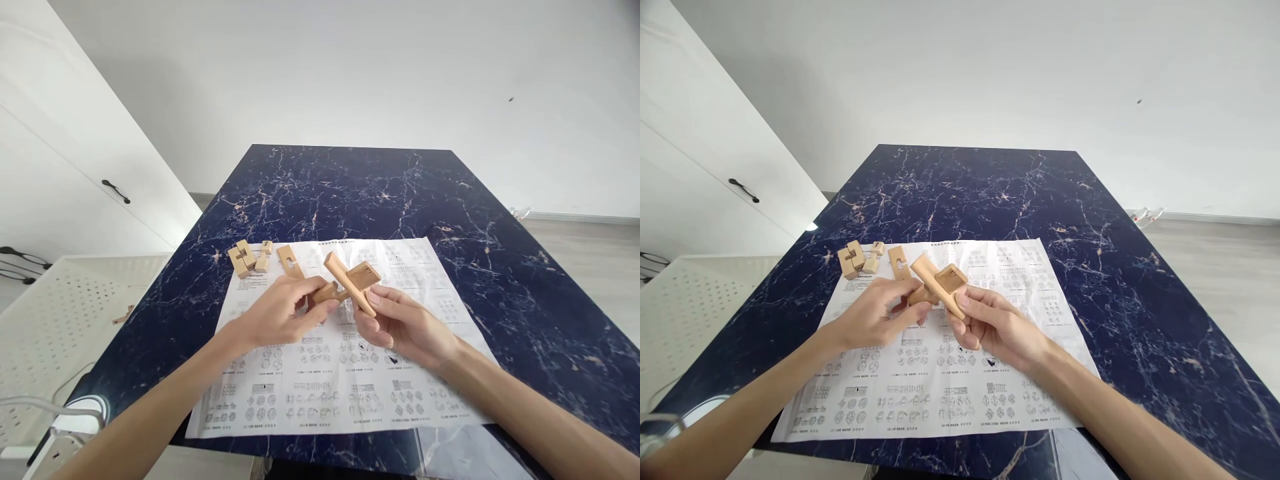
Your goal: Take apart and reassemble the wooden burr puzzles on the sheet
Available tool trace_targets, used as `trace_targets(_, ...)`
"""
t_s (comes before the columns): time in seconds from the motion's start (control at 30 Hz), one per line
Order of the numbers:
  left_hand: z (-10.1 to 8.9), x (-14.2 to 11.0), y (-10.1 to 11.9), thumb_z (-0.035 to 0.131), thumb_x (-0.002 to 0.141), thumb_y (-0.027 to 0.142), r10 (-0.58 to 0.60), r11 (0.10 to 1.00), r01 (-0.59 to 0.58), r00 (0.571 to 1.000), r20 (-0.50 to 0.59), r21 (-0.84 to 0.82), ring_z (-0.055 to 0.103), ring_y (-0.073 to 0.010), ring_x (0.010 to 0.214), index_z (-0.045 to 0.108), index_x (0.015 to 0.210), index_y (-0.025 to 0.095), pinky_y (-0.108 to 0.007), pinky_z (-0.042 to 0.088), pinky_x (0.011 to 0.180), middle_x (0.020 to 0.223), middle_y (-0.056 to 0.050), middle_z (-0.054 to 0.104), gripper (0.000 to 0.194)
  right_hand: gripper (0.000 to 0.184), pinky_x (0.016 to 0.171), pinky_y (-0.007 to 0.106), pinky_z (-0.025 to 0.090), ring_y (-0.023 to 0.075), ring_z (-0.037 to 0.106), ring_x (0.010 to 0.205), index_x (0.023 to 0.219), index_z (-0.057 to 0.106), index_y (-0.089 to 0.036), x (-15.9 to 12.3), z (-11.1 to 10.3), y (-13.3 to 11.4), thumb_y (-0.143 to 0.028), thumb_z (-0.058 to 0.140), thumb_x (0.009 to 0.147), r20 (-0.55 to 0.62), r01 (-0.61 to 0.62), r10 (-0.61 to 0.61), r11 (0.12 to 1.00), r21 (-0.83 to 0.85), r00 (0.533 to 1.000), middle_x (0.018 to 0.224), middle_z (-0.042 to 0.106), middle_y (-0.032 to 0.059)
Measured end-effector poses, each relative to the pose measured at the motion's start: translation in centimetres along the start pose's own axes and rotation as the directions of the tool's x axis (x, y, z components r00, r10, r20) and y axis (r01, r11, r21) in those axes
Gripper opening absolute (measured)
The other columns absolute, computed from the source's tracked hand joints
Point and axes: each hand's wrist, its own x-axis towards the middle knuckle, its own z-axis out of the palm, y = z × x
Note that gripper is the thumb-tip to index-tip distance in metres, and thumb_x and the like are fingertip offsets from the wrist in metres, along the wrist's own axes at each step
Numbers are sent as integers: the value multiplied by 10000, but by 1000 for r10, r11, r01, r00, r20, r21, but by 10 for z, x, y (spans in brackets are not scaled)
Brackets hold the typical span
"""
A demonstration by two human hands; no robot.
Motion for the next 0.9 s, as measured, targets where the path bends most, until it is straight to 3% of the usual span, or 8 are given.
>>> trace_targets(0.1, 1, 1, 6, 565, 1094, 407, -25, 995, 28, 999, 36, -99, 472, -85, 443, 539, 777, 204, -234, 346, 438, 615, 17, 668, 377, 307, 506, 242, 307, 78, 331, 510, 844, 622, -188, 0, -2, -2, -404, 727, 1034, 25, 25, -26, 999, 41, 999, 666, 525, -42)
trace_targets(0.33, -4, 3, 11, 553, 1102, 418, 11, 987, -8, 1000, 21, -163, 615, -125, 497, 632, 848, 191, -250, 463, 496, 619, -2, 702, 349, 332, 461, 231, 292, 78, 207, 475, 806, 585, -208, -1, -4, -5, -414, 723, 1026, 61, 137, -143, 986, 93, 988, 607, 414, -75)
trace_targets(0.43, -2, 4, 13, 563, 1097, 422, 35, 985, -32, 999, 11, -169, 606, -123, 482, 643, 842, 192, -247, 460, 484, 608, 4, 688, 353, 302, 417, 243, 254, 84, 185, 447, 876, 621, -226, -2, -3, -2, -470, 731, 1016, 50, 188, -190, 981, 52, 980, 599, 370, -91)
trace_targets(0.7, -2, 3, 13, 581, 1085, 349, 118, 984, -122, 992, -37, -131, 550, -93, 462, 629, 775, 186, -224, 421, 471, 603, 23, 664, 353, 230, 384, 221, 213, 66, 153, 405, 926, 673, -222, 0, -7, -6, -401, 676, 1071, 172, 257, -261, 965, 42, 950, 571, 316, -110)
trace_targets(0.9, 2, 5, 16, 575, 1084, 330, 124, 980, -133, 990, -68, -146, 551, -95, 471, 614, 759, 190, -220, 414, 474, 601, 22, 663, 357, 278, 375, 214, 199, 68, 124, 401, 879, 651, -228, 1, -2, -7, -444, 692, 1049, 95, 268, -264, 963, -36, 960, 558, 261, -119)
